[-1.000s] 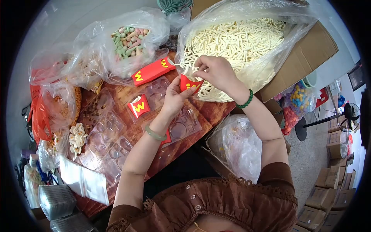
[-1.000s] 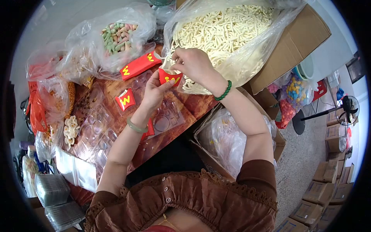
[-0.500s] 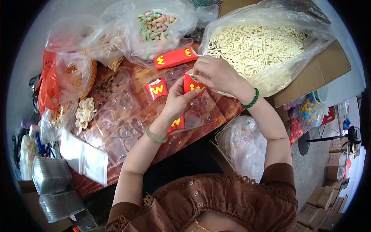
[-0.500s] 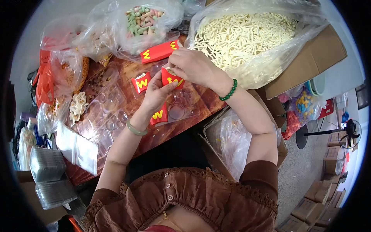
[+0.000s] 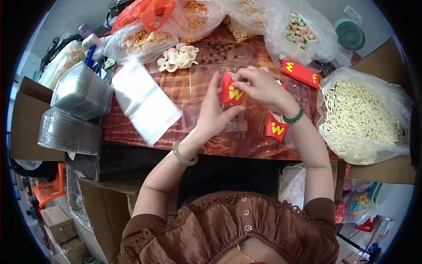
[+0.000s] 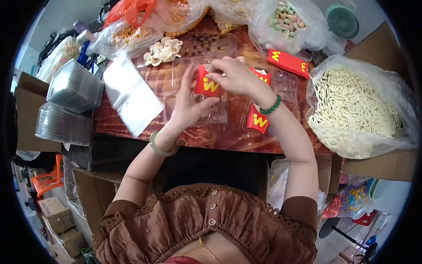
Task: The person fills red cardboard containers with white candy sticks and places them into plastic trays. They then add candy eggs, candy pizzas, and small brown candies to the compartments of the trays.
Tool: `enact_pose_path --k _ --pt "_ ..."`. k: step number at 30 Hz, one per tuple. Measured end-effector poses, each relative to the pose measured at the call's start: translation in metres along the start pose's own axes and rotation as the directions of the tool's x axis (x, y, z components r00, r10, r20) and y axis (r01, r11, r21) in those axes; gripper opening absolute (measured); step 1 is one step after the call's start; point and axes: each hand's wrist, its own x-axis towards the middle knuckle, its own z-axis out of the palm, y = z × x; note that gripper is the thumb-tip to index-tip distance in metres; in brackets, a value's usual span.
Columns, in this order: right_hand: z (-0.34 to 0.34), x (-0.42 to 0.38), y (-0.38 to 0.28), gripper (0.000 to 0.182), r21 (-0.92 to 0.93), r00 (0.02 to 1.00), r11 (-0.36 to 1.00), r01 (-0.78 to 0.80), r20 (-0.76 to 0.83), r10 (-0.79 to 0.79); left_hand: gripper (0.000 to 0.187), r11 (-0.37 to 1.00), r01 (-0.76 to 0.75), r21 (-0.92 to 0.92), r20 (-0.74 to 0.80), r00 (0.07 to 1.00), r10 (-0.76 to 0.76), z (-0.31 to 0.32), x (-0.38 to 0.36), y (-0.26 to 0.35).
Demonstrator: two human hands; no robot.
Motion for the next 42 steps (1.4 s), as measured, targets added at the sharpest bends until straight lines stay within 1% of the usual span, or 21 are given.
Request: enact_pose_path --k 1,2,5,8,13,15,18,19,21,23,24,26,27,30,32,33,35,36,38,40,42 --pt "0.013 0.020 0.000 0.020 -0.041 1.000 0.999 -0.003 0.009 0.004 0.089 0.990 -0.028 0.137 -0.027 0.999 0.032 -0.019 -0.002 -0.003" --pt "0.025 0.040 0.000 0.021 -0.083 1.000 0.996 -0.009 0.017 0.010 0.089 0.911 -0.081 0.405 -0.076 0.990 0.122 -0.035 0.001 -0.015" --pt "0.057 0.088 0.013 0.024 -0.073 0.995 0.996 -0.058 0.076 0.063 0.089 0.879 -0.009 0.476 -0.050 0.998 0.037 -0.063 0.016 -0.048" --pt "0.075 0.111 0.022 0.023 -0.216 0.953 0.964 -0.156 0.224 0.205 0.085 0.896 0.065 0.438 -0.013 0.998 -0.065 -0.068 0.029 -0.069" --pt "0.087 0.116 0.031 0.025 -0.272 0.925 0.947 -0.171 0.288 0.250 0.081 0.890 0.075 0.450 0.003 0.996 -0.086 -0.065 0.035 -0.082" --pt "0.079 0.108 0.024 0.023 -0.344 0.980 0.936 -0.073 0.149 0.131 0.080 0.886 0.085 0.455 -0.003 0.996 -0.093 -0.065 0.034 -0.077" --pt "0.042 0.077 0.033 0.025 -0.255 0.979 0.966 -0.032 -0.203 -0.021 0.076 0.877 0.079 0.474 -0.044 0.997 -0.067 -0.067 0.037 -0.073" --pt "0.015 0.060 0.030 0.021 -0.287 0.977 0.956 -0.061 -0.214 -0.001 0.075 0.861 0.030 0.508 -0.045 0.999 -0.009 -0.066 0.040 -0.068" --pt "-0.030 0.019 0.036 0.017 -0.017 0.946 0.960 -0.278 -0.179 0.271 0.072 0.842 -0.012 0.539 -0.034 0.999 0.036 -0.059 0.050 -0.048" --pt "-0.068 -0.034 0.081 0.016 0.039 0.924 0.967 -0.251 -0.288 0.251 0.072 0.870 -0.092 0.485 0.030 0.996 0.089 -0.039 0.067 -0.031" --pt "-0.091 -0.061 0.086 0.015 0.028 0.857 0.916 -0.400 -0.342 0.384 0.070 0.888 -0.151 0.434 0.072 0.988 0.133 -0.024 0.077 -0.025" --pt "-0.122 -0.121 0.137 0.015 -0.085 0.747 0.818 -0.569 -0.471 0.470 0.068 0.874 -0.288 0.392 0.166 0.956 0.241 0.018 0.097 -0.016" --pt "-0.134 -0.147 0.156 0.015 -0.172 0.702 0.741 -0.649 -0.510 0.497 0.066 0.921 -0.280 0.272 0.221 0.950 0.223 0.044 0.105 -0.003" --pt "-0.138 -0.187 0.197 0.018 -0.097 0.588 0.625 -0.775 -0.475 0.655 0.071 0.847 -0.477 0.233 0.388 0.844 0.369 0.132 0.132 -0.001" --pt "-0.129 -0.189 0.208 0.018 -0.117 0.609 0.648 -0.753 -0.498 0.618 0.073 0.873 -0.481 0.083 0.473 0.790 0.391 0.192 0.150 -0.011" --pt "-0.123 -0.189 0.221 0.018 -0.063 0.633 0.709 -0.703 -0.511 0.582 0.077 0.805 -0.577 0.136 0.492 0.745 0.451 0.217 0.158 -0.017" --pt "-0.116 -0.185 0.240 0.019 -0.096 0.670 0.728 -0.679 -0.489 0.559 0.078 0.793 -0.592 0.144 0.534 0.721 0.441 0.255 0.170 -0.020" --pt "-0.116 -0.180 0.238 0.017 -0.115 0.640 0.678 -0.726 -0.474 0.605 0.079 0.788 -0.595 0.157 0.565 0.708 0.423 0.270 0.177 -0.023" --pt "-0.115 -0.178 0.232 0.015 -0.093 0.709 0.774 -0.627 -0.481 0.516 0.081 0.757 -0.615 0.220 0.600 0.697 0.392 0.290 0.191 -0.028" --pt "-0.116 -0.177 0.224 0.017 -0.079 0.703 0.803 -0.590 -0.539 0.463 0.083 0.691 -0.601 0.401 0.667 0.709 0.230 0.296 0.201 -0.034" --pt "-0.123 -0.186 0.213 0.018 -0.061 0.650 0.742 -0.668 -0.534 0.541 0.084 0.714 -0.571 0.406 0.695 0.700 0.165 0.296 0.214 -0.044"
